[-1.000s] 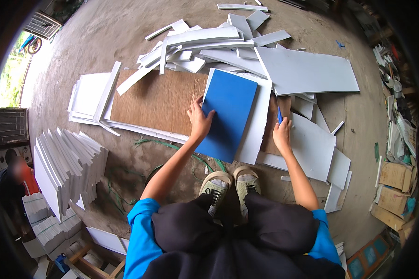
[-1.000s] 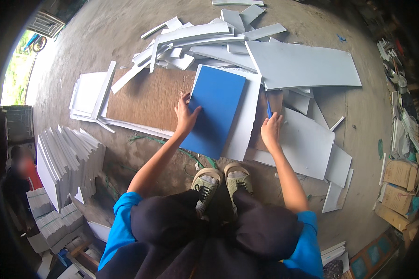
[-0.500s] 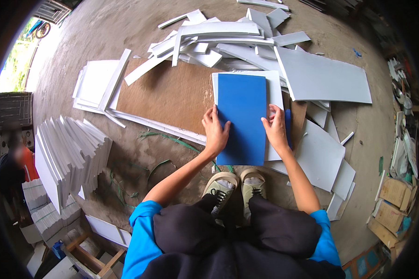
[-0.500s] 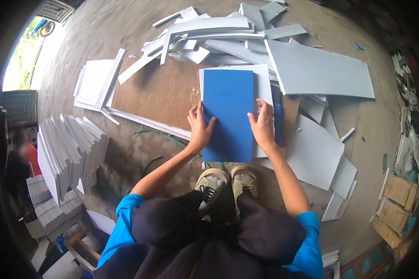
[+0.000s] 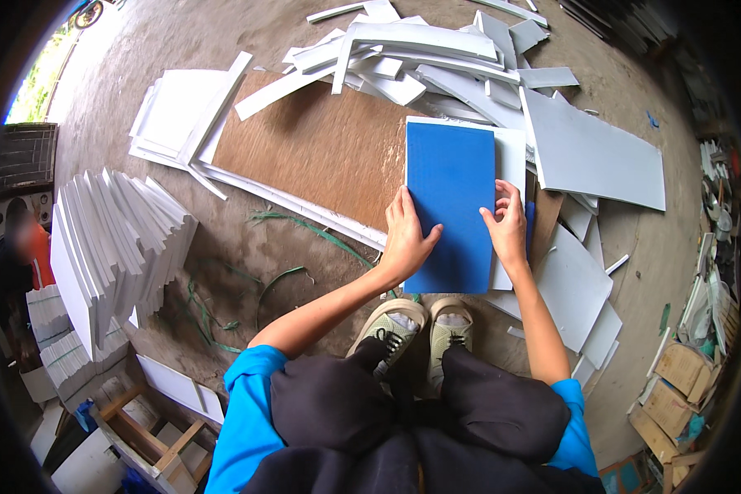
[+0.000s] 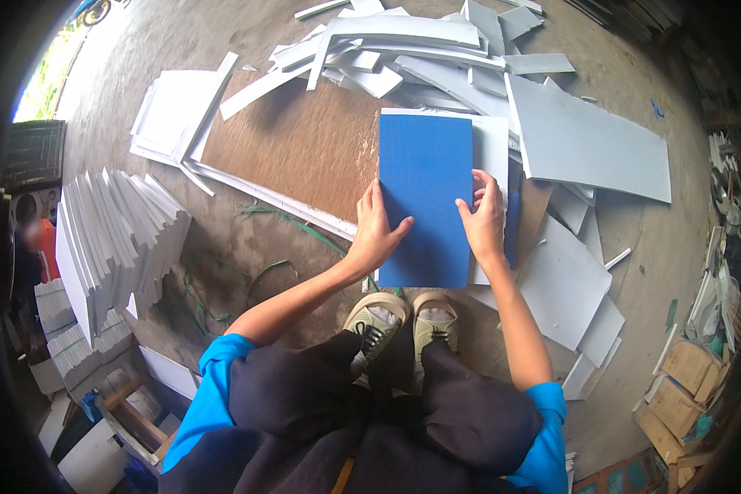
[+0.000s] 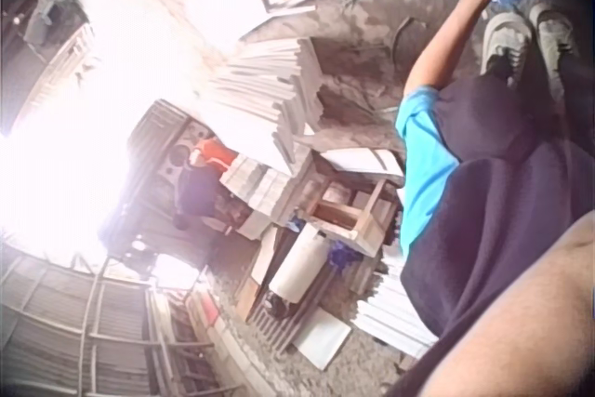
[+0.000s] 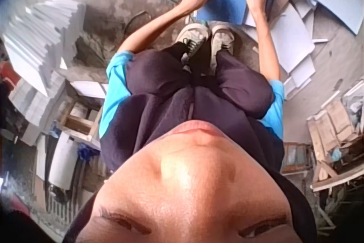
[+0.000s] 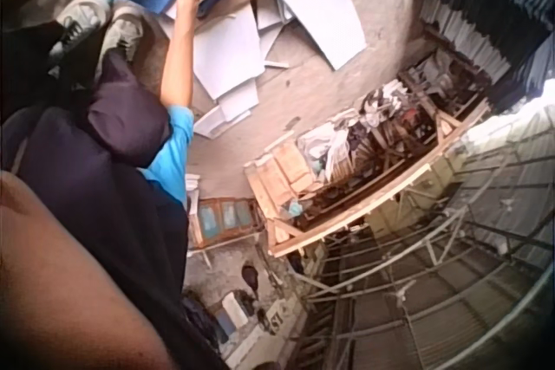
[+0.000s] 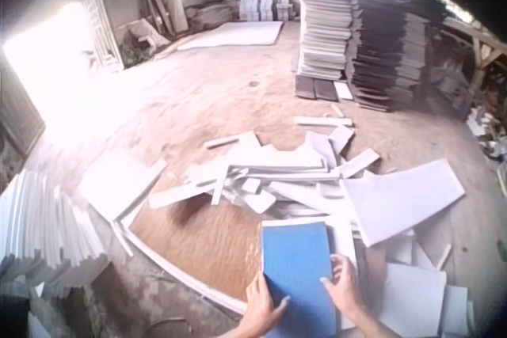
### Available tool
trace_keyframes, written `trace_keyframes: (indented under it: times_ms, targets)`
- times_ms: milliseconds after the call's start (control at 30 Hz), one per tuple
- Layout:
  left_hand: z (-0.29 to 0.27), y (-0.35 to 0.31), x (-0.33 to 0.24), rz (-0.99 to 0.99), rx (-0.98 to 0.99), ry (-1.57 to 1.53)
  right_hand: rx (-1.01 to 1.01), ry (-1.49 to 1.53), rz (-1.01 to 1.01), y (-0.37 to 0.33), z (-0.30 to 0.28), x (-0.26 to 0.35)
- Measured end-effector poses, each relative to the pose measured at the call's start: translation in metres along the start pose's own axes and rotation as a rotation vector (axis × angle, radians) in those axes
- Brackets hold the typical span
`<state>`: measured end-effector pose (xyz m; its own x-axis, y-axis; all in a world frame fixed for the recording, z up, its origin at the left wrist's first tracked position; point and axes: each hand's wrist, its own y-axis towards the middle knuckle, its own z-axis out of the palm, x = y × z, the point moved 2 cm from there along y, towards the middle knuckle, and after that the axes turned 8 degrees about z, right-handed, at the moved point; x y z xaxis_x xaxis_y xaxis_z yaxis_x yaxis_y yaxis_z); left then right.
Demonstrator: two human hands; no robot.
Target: The person sits on the floor and uses a utility knife to cut white foam sheets. They use a blue rectangular board as a template to guide the cuts, repeatedly aligning the board, scoring the foam, and snapping off the excess material. The person handles the foam sheets and the knife throughout the process.
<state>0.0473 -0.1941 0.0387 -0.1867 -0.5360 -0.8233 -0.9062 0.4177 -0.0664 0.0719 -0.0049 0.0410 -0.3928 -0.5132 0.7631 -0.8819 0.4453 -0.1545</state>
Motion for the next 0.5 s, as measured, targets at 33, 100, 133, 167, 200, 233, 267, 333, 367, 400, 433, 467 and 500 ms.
trace_keyframes:
  times_ms: [33,100,133,167,200,233,267,333,367,400,433,467,500]
  targets:
    - [-0.0006,-0.0001,0.0005,0.004,-0.002,0.021,-0.001,-0.011,-0.002,0.0,0.0006,0.0003]
    - [-0.0019,0.0004,0.002,0.015,-0.007,0.064,0.001,-0.014,0.01,0.0004,0.0019,-0.0003]
    - [-0.0018,0.0006,0.0027,0.011,0.008,0.073,0.005,-0.006,0.026,0.0003,0.0024,-0.0017]
    - [-0.0028,0.0014,0.002,0.006,0.024,0.084,0.009,0.002,0.043,0.0003,0.0028,-0.0021]
    - [-0.0036,0.0021,0.0016,0.002,0.04,0.094,0.009,0.008,0.044,0.0002,0.0028,-0.0018]
    - [-0.0039,0.0025,0.0025,0.014,0.033,0.103,0.009,0.015,0.046,0.0,0.0025,-0.001]
    - [-0.004,0.0026,0.0036,0.026,0.026,0.112,0.009,0.021,0.047,-0.0001,0.0023,-0.0002]
    - [-0.0038,0.0021,0.0056,0.042,0.014,0.124,0.018,0.019,0.063,0.0008,0.0036,-0.0018]
    - [-0.0042,0.0022,0.0057,0.047,0.01,0.127,0.022,0.018,0.071,0.0014,0.0041,-0.0031]
    - [-0.0046,0.0025,0.0057,0.052,0.007,0.129,0.019,0.01,0.061,0.0017,0.0042,-0.0039]
    - [-0.005,0.0031,0.0062,0.049,0.006,0.128,0.016,0.003,0.051,0.0019,0.0041,-0.0048]
    - [-0.0049,0.0044,0.0069,0.047,0.006,0.126,0.011,-0.005,0.042,0.0023,0.0032,-0.0052]
    - [-0.0042,0.0066,0.0075,0.046,0.007,0.123,0.01,-0.015,0.045,0.0026,0.0023,-0.0057]
